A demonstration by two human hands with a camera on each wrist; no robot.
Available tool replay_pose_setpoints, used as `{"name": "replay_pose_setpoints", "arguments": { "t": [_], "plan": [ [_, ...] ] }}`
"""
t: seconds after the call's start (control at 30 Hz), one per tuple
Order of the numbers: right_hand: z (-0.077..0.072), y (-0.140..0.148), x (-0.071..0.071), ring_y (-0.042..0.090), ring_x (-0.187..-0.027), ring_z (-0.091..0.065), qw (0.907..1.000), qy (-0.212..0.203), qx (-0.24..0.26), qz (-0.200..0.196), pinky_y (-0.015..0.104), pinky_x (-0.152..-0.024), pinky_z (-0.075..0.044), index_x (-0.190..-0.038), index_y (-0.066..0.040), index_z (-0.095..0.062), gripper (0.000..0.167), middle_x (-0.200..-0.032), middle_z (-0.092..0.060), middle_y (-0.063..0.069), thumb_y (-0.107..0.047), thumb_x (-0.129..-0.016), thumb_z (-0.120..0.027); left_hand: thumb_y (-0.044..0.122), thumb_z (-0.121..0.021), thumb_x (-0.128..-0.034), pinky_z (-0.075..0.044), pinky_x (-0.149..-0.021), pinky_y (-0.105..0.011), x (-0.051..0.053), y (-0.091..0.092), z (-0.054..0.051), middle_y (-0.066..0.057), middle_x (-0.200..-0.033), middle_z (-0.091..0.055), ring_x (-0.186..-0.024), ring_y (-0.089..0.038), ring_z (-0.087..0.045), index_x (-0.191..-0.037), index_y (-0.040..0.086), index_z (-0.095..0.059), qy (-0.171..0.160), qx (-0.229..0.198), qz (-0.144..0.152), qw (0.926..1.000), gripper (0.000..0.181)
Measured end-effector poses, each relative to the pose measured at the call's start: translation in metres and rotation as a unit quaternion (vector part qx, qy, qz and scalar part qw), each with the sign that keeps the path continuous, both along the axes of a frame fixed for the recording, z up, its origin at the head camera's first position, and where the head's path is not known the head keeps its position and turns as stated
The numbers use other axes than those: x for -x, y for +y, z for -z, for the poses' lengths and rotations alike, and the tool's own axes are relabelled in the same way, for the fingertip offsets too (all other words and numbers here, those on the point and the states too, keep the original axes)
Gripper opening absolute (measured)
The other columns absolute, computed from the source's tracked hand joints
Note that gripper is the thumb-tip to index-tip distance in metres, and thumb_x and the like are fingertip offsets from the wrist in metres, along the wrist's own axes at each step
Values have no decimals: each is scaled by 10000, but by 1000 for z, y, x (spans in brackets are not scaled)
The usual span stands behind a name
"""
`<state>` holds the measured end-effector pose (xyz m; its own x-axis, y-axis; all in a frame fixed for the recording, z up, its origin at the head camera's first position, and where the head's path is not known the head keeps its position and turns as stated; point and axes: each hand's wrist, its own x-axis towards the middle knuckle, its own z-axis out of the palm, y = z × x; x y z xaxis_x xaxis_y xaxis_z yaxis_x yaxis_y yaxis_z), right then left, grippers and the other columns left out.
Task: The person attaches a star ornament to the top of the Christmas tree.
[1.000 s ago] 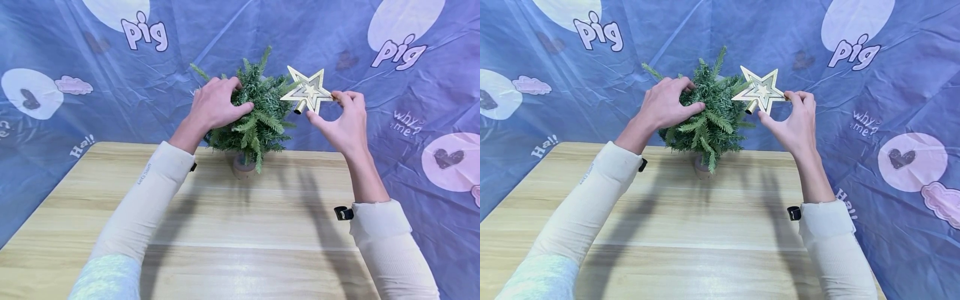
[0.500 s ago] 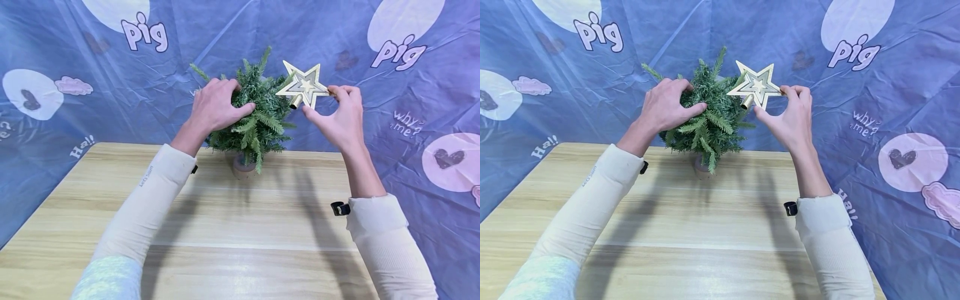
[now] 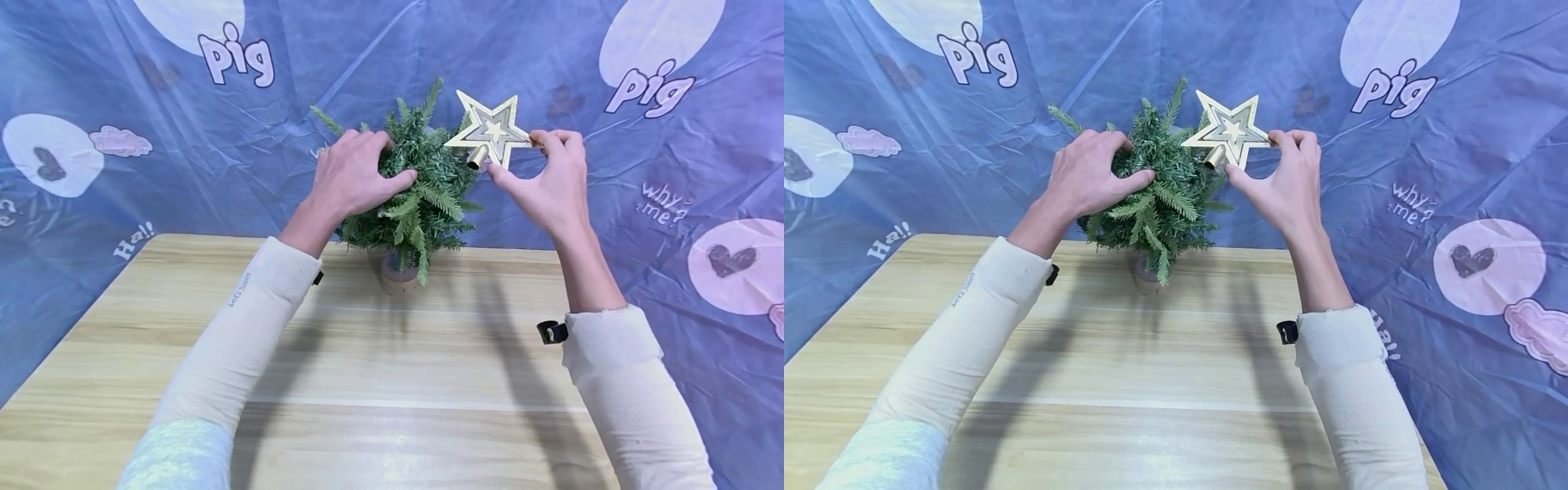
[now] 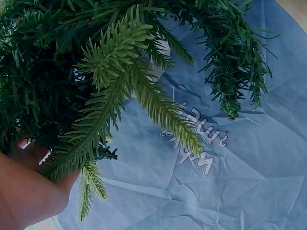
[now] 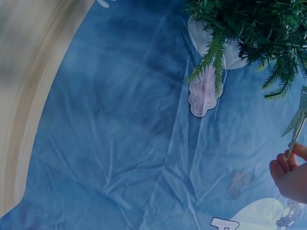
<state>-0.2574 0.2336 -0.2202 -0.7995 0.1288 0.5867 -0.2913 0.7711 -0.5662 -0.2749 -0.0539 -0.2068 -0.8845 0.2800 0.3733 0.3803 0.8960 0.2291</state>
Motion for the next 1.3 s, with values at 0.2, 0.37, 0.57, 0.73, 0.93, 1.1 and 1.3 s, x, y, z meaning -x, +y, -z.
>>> {"name": "replay_pose_setpoints", "arguments": {
  "t": [0.2, 0.37, 0.57, 0.73, 0.93, 1.1, 1.3],
  "plan": [
    [-7, -4, 4, 242, -1243, -404, 9998, -172, 35, 48, 375, -1067, -339, -1423, -42, -561, 810, -1367, -407, 117, -492, -786, -779, 725, -517, -887, -469, -872, -435, 0, 1, -1, -10, -1261, -622, -1128, -206, -520, -1363, 185, -586, 6, -15, 30, 10000, 723],
    [-12, -8, 9, 238, -1253, -392, 9997, -240, 48, 88, 366, -1067, -337, -1426, -50, -558, 817, -1380, -395, 113, -511, -786, -769, 720, -517, -886, -460, -876, -444, 0, 0, -1, -3, -1273, -623, -1144, -207, -520, -1360, 192, -588, 9, -22, -5, 10000, 713],
    [-16, -9, 16, 232, -1263, -382, 9995, -224, 50, 205, 358, -1074, -334, -1419, -50, -559, 811, -1387, -382, 114, -510, -786, -771, 725, -515, -885, -462, -866, -438, 0, 0, -1, -2, -1264, -622, -1128, -205, -519, -1361, 189, -585, -19, -4, -10, 10000, 720],
    [-18, -12, 19, 197, -1226, -374, 9993, -15, 87, 358, 322, -1065, -344, -1398, -51, -573, 785, -1327, -387, 62, -493, -780, -776, 727, -515, -883, -464, -849, -429, 0, 0, -1, -2, -1241, -621, -1108, -202, -520, -1353, 191, -588, -18, 1, -2, 10000, 717],
    [-22, -18, 21, 131, -1173, -355, 9986, 193, 143, 465, 286, -1043, -349, -1373, -73, -591, 765, -1234, -363, -42, -495, -767, -790, 719, -522, -883, -465, -831, -423, 0, 0, -1, -3, -1216, -623, -1090, -199, -523, -1344, 194, -593, 25, -20, 11, 10000, 702],
    [-23, -23, 23, 83, -1144, -339, 9982, 329, 195, 461, 265, -1028, -354, -1359, -75, -596, 757, -1209, -362, -65, -486, -757, -801, 718, -521, -883, -466, -835, -426, 0, 0, -1, 1, -1224, -623, -1102, -196, -524, -1345, 201, -593, 42, -15, 5, 10000, 696],
    [-24, -30, 26, 50, -1107, -319, 9980, 450, 238, 384, 249, -1009, -349, -1345, -73, -602, 744, -1180, -349, -78, -469, -748, -805, 715, -525, -884, -472, -826, -422, 0, 0, 0, -1, -1209, -626, -1084, -197, -526, -1338, 195, -597, 60, 2, 2, 10000, 693]
  ]
}}
